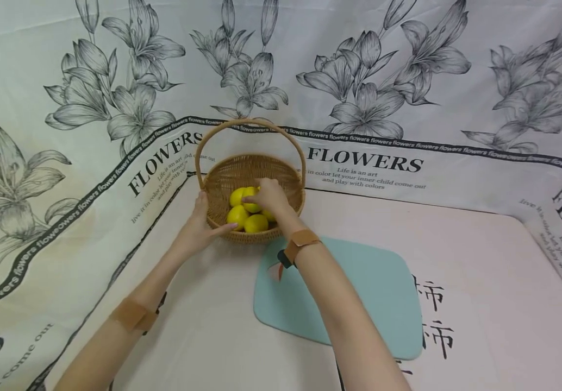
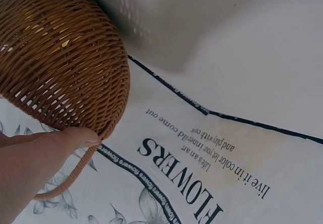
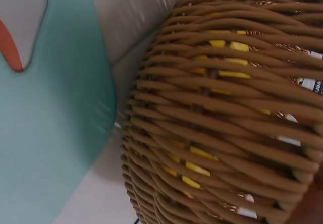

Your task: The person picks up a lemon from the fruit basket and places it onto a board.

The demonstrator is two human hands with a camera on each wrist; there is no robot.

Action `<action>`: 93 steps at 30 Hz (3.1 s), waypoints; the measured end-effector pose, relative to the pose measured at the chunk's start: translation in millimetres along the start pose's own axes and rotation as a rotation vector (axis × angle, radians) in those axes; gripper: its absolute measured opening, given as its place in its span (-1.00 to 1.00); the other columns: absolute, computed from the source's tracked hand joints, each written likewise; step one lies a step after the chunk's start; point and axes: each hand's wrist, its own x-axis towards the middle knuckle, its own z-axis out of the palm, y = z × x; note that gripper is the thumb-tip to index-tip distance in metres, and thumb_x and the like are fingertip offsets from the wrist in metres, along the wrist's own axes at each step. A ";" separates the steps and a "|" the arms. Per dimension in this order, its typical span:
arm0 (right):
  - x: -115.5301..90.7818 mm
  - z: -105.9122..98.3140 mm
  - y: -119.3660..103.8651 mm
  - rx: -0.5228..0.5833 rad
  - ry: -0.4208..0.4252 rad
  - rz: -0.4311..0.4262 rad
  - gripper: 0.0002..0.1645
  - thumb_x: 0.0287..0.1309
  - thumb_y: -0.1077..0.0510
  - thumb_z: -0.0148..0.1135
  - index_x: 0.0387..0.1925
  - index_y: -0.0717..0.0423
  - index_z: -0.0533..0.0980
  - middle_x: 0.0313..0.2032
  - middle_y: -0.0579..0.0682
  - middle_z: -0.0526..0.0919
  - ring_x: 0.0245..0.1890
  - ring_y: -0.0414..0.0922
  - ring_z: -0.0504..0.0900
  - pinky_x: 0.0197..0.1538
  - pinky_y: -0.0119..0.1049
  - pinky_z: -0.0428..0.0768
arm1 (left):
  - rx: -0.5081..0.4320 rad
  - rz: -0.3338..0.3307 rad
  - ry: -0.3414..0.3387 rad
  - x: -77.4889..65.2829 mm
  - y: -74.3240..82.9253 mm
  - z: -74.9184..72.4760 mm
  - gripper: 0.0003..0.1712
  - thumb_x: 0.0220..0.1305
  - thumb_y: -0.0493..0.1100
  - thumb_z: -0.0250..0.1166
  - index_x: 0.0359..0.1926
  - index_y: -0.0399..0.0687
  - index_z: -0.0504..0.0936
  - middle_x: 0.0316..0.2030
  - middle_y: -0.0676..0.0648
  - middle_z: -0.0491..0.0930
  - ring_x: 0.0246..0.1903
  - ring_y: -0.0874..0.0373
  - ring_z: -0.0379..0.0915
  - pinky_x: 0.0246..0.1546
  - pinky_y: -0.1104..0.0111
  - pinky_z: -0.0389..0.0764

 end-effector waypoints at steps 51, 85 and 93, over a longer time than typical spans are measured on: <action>-16.2 -0.9 11.8 0.145 0.023 -0.112 -0.13 0.09 -0.06 0.41 0.39 0.04 0.30 0.26 0.11 0.45 0.20 0.04 0.46 0.21 -0.11 0.45 | 0.019 -0.009 0.001 -3.5 3.2 0.9 0.43 0.03 0.49 0.24 0.49 -0.20 -0.42 0.47 -0.17 -0.53 0.46 -0.09 -0.47 0.40 0.00 -0.09; -128.0 -77.6 56.2 0.267 0.101 -0.138 -0.09 0.06 -0.06 0.43 0.41 0.01 0.26 0.31 0.02 0.39 0.20 -0.04 0.48 0.17 -0.19 0.50 | 0.039 -0.002 -0.019 -6.3 10.1 0.6 0.44 0.05 0.48 0.23 0.47 -0.23 -0.46 0.46 -0.19 -0.57 0.46 -0.10 -0.52 0.40 -0.03 -0.16; -141.7 -79.5 92.2 0.250 0.113 -0.056 -0.06 0.06 -0.02 0.44 0.42 0.06 0.23 0.32 0.08 0.38 0.21 0.02 0.47 0.17 -0.12 0.51 | 0.045 -0.010 -0.022 -5.7 9.7 -1.0 0.45 0.03 0.50 0.22 0.47 -0.24 -0.48 0.46 -0.20 -0.57 0.45 -0.12 -0.52 0.40 -0.03 -0.15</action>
